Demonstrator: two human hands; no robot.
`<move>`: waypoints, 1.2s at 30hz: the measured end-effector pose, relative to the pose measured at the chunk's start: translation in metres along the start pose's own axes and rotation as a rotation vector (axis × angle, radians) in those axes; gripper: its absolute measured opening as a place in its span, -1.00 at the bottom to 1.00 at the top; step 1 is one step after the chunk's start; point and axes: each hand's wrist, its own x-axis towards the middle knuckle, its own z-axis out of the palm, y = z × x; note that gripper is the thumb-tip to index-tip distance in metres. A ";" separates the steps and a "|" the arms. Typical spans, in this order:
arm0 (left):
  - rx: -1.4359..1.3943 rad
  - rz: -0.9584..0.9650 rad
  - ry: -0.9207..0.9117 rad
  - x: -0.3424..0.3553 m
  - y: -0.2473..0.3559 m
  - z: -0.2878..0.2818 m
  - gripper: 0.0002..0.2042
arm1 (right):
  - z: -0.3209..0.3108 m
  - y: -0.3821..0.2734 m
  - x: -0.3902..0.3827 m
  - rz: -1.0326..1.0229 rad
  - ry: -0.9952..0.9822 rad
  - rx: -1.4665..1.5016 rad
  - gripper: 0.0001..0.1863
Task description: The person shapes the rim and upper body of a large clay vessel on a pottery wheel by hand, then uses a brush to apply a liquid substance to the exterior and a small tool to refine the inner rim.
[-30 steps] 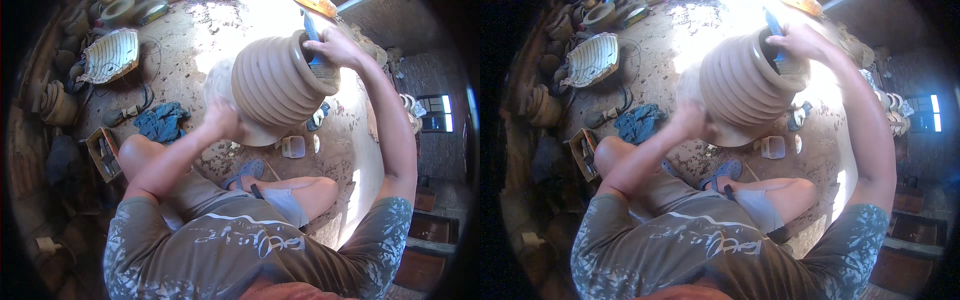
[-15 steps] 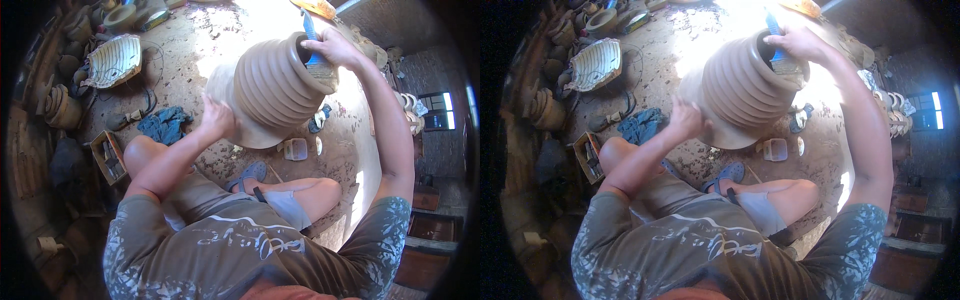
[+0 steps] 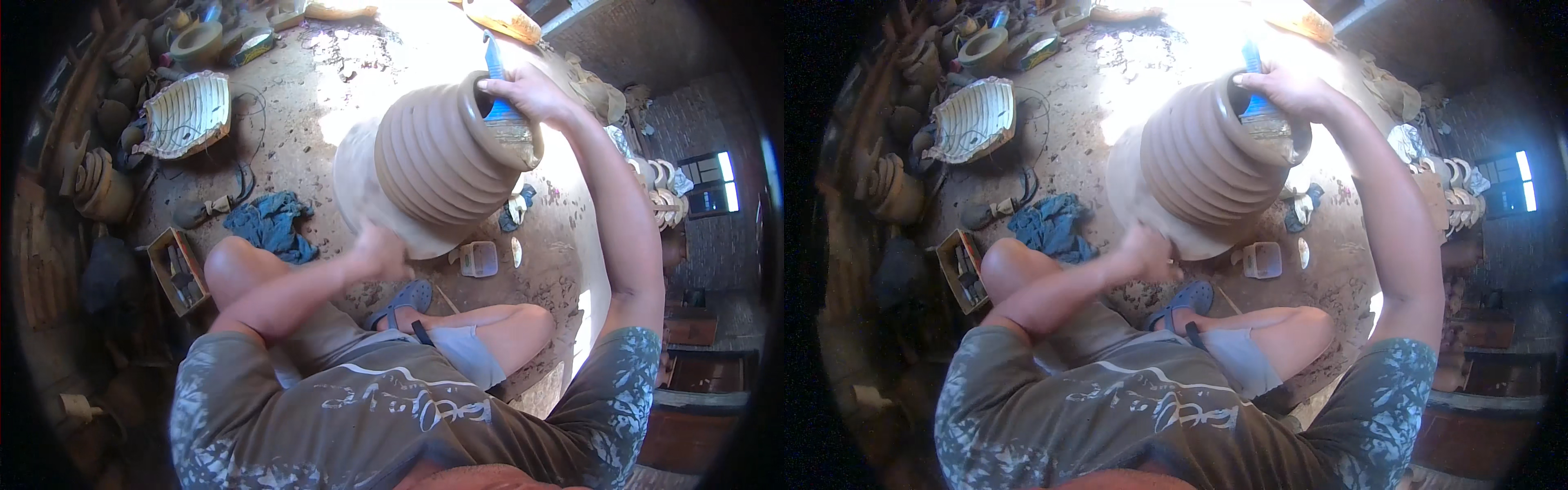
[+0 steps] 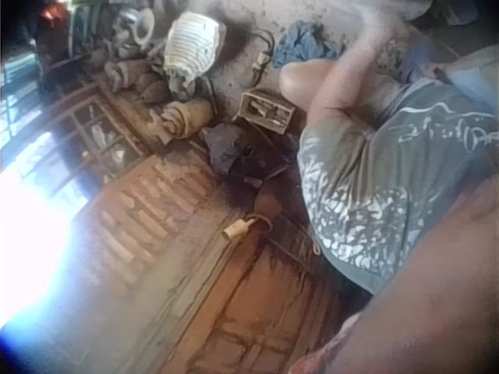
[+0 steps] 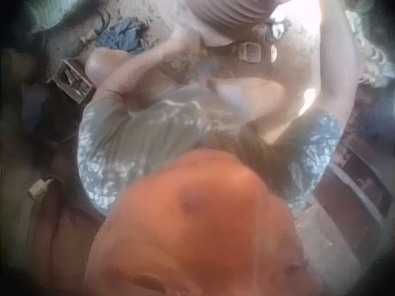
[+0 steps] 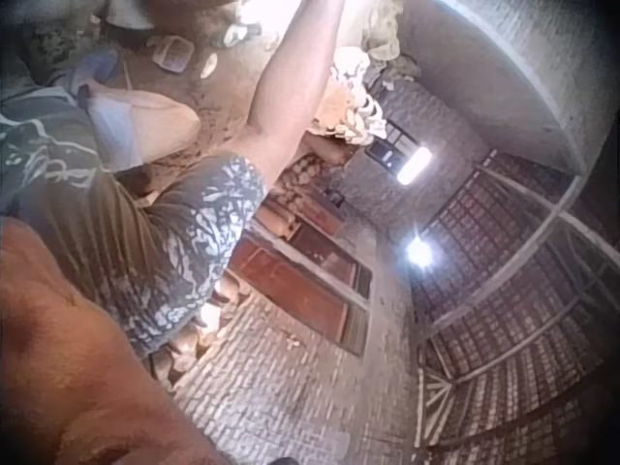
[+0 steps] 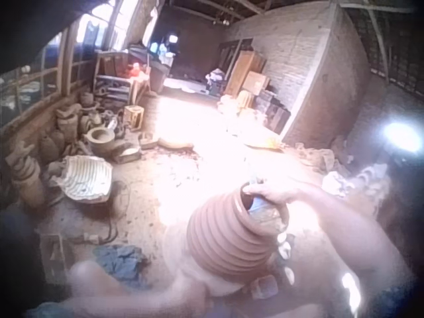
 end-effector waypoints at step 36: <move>-0.076 0.339 0.094 0.030 -0.002 0.060 -0.37 | 0.066 0.097 -0.129 -0.280 1.219 0.503 -0.72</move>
